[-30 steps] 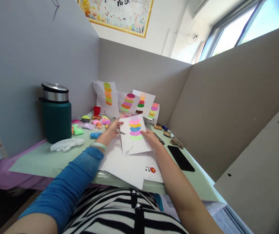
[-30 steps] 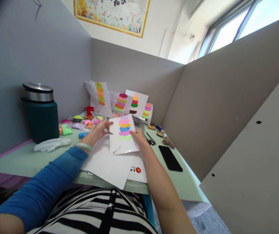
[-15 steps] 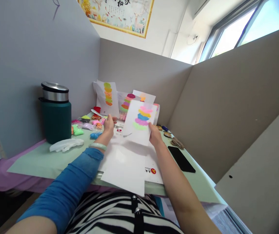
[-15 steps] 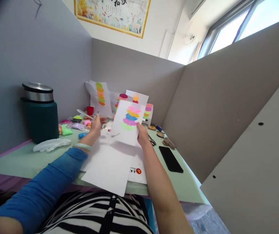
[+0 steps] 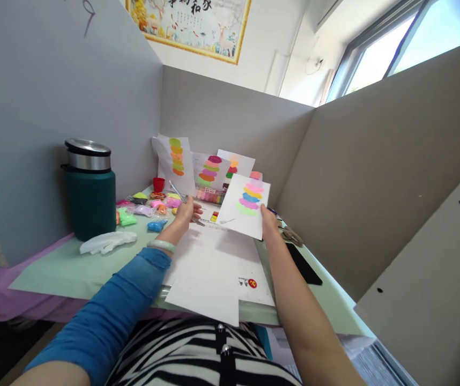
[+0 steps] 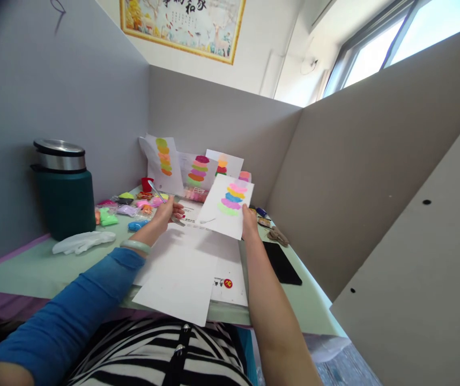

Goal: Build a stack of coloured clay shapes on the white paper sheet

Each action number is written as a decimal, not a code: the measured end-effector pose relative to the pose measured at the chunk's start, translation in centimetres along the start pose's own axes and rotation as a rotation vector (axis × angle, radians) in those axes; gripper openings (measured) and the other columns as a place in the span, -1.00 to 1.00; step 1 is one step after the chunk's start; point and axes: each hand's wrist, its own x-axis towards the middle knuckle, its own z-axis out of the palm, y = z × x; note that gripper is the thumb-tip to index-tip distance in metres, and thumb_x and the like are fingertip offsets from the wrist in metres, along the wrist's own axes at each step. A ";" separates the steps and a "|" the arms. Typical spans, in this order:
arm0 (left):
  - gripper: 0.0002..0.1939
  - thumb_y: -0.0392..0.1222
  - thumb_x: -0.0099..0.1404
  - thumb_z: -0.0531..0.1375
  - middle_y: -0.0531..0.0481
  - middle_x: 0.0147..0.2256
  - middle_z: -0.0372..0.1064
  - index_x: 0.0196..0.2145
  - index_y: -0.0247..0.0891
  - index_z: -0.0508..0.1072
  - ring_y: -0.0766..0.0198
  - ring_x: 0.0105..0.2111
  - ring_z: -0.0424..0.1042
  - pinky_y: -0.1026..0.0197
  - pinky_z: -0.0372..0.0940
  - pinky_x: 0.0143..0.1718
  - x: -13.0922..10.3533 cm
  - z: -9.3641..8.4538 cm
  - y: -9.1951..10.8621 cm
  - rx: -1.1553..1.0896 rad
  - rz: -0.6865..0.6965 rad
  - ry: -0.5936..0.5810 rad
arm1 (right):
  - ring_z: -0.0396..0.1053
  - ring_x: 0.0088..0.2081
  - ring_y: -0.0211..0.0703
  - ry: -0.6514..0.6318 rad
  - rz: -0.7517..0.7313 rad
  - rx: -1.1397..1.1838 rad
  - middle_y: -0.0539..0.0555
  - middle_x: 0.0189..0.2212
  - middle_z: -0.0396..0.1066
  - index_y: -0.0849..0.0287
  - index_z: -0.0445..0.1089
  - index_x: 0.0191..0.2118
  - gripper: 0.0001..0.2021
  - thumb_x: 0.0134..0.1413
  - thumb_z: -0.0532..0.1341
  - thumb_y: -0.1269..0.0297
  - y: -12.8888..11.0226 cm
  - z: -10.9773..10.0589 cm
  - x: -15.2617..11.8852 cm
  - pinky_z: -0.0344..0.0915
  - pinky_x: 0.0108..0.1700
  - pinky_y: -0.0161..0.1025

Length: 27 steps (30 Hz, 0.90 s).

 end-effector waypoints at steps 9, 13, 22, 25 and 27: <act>-0.52 0.06 0.32 -0.07 -0.11 -0.63 0.38 -0.55 -0.29 0.38 0.32 -0.72 0.24 0.26 0.15 -0.65 0.4 0.0 -0.6 0.145 -0.017 -0.007 | 0.40 -0.47 -0.08 -0.168 0.262 -0.371 0.13 -0.52 0.43 0.24 0.38 -0.38 -0.82 -0.10 0.28 0.25 2.7 2.6 -0.8 0.33 -0.45 -0.23; -0.53 0.07 0.31 -0.07 -0.11 -0.63 0.37 -0.53 -0.29 0.38 0.34 -0.75 0.18 0.24 0.15 -0.65 0.6 0.1 -0.6 0.122 0.011 0.019 | 0.44 -0.32 -0.10 -0.138 0.163 0.054 0.15 -0.34 0.48 0.24 0.35 -0.19 -0.75 0.06 0.16 0.19 1.5 1.2 -0.3 0.38 -0.32 -0.23; -0.60 0.01 0.28 -0.06 -0.05 -0.67 0.30 -0.51 -0.27 0.39 0.34 -0.78 0.16 0.25 0.11 -0.67 1.8 -1.3 -0.3 0.141 0.084 0.116 | 0.35 -0.56 -0.19 -0.395 0.297 -0.388 0.07 -0.58 0.42 0.24 0.38 -0.48 -0.82 -0.12 0.32 0.24 1.8 0.9 -1.3 0.32 -0.51 -0.28; -0.63 0.02 0.26 -0.01 -0.08 -0.65 0.35 -0.50 -0.26 0.41 0.31 -0.76 0.19 0.25 0.12 -0.66 1.9 -1.6 -0.4 0.236 0.072 0.046 | 0.41 -0.44 -0.19 -0.351 0.278 -0.106 0.14 -0.41 0.48 0.28 0.38 -0.35 -0.81 -0.04 0.28 0.24 1.4 0.5 -1.2 0.36 -0.43 -0.29; -0.63 0.02 0.25 -0.01 -0.11 -0.62 0.38 -0.49 -0.27 0.42 0.29 -0.75 0.21 0.23 0.14 -0.66 1.8 -1.7 -0.4 0.287 0.069 0.043 | 0.42 -0.43 -0.20 -0.424 0.276 -0.021 0.15 -0.39 0.48 0.29 0.38 -0.30 -0.77 -0.04 0.29 0.23 0.8 0.0 -1.3 0.37 -0.42 -0.30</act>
